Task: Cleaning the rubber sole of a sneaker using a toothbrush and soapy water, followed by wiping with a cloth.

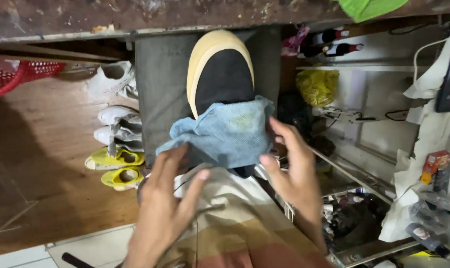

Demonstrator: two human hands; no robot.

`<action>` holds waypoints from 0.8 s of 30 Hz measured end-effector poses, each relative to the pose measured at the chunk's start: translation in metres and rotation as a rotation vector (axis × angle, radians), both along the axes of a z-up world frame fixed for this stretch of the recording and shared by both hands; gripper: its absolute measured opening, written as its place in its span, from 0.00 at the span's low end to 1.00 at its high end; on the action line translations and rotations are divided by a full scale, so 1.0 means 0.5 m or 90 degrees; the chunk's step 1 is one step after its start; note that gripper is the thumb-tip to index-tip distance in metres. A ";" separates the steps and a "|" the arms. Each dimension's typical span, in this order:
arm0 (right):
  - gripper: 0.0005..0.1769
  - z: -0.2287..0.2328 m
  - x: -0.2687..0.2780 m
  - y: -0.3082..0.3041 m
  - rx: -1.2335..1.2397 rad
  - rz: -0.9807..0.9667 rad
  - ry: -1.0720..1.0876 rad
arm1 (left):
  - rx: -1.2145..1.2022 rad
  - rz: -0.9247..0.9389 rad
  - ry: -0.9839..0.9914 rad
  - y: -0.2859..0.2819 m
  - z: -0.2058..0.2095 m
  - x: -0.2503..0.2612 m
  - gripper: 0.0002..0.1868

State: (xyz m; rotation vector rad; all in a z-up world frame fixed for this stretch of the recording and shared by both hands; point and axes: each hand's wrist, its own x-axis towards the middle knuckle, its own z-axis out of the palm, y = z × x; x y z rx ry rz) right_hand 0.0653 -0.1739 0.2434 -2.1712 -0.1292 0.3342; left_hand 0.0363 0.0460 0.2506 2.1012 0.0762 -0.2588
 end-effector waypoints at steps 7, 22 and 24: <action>0.28 0.007 -0.013 0.106 -0.142 -0.115 -0.102 | -0.094 0.094 0.081 -0.062 -0.026 0.015 0.36; 0.24 0.056 0.017 0.088 0.317 -0.237 0.365 | -0.675 0.249 0.296 -0.028 -0.023 0.028 0.17; 0.20 0.045 0.042 0.069 0.383 -0.248 0.422 | -0.629 0.239 0.343 -0.031 -0.031 0.041 0.17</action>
